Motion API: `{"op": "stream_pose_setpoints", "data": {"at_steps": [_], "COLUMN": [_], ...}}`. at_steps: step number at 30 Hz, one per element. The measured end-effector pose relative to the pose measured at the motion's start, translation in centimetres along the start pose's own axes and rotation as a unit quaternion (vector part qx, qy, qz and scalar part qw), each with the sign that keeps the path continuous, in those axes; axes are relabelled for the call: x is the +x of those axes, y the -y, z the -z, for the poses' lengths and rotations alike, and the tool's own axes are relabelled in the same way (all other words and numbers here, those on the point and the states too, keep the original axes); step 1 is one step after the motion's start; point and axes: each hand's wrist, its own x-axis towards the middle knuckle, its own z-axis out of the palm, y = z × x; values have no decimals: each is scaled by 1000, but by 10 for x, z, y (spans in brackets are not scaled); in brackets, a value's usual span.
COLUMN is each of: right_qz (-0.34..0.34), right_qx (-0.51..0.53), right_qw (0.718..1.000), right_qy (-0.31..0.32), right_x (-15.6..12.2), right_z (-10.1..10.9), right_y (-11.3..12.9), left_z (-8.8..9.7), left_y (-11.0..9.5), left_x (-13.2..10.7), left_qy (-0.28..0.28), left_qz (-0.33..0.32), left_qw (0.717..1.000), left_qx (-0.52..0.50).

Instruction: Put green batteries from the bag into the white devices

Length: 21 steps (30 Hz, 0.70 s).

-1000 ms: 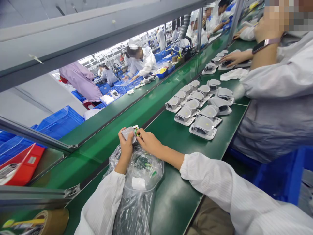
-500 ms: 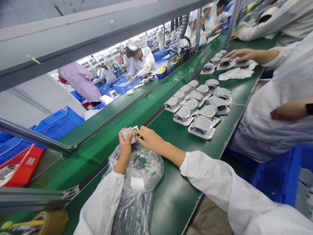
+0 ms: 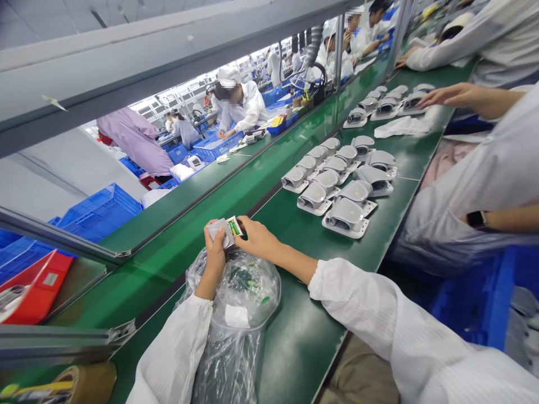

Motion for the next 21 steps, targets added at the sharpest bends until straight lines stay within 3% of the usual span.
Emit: {"op": "stream_pose_setpoints", "data": {"at_steps": [5, 10, 13, 17, 21], "right_qz": [-22, 142, 194, 214, 191], "right_qx": [50, -7, -59, -109, -142], "right_qw": [996, 987, 974, 966, 967], "right_qy": [-65, -77, -96, -97, -87], "right_x": [0, 4, 6, 4, 1], "right_z": [-3, 7, 12, 12, 10], "right_y": [-1, -17, -24, -23, -18], "left_z": [-1, -2, -2, -2, -4], "left_y": [-3, 2, 5, 3, -4], "left_x": [-4, -2, 1, 2, 0], "left_qy": [35, 52, 65, 74, 84], "left_qz": [-31, -12, 12, 51, 65], "left_qw": [998, 999, 997, 993, 991], "left_qx": [30, 2, -28, -75, -85]}}
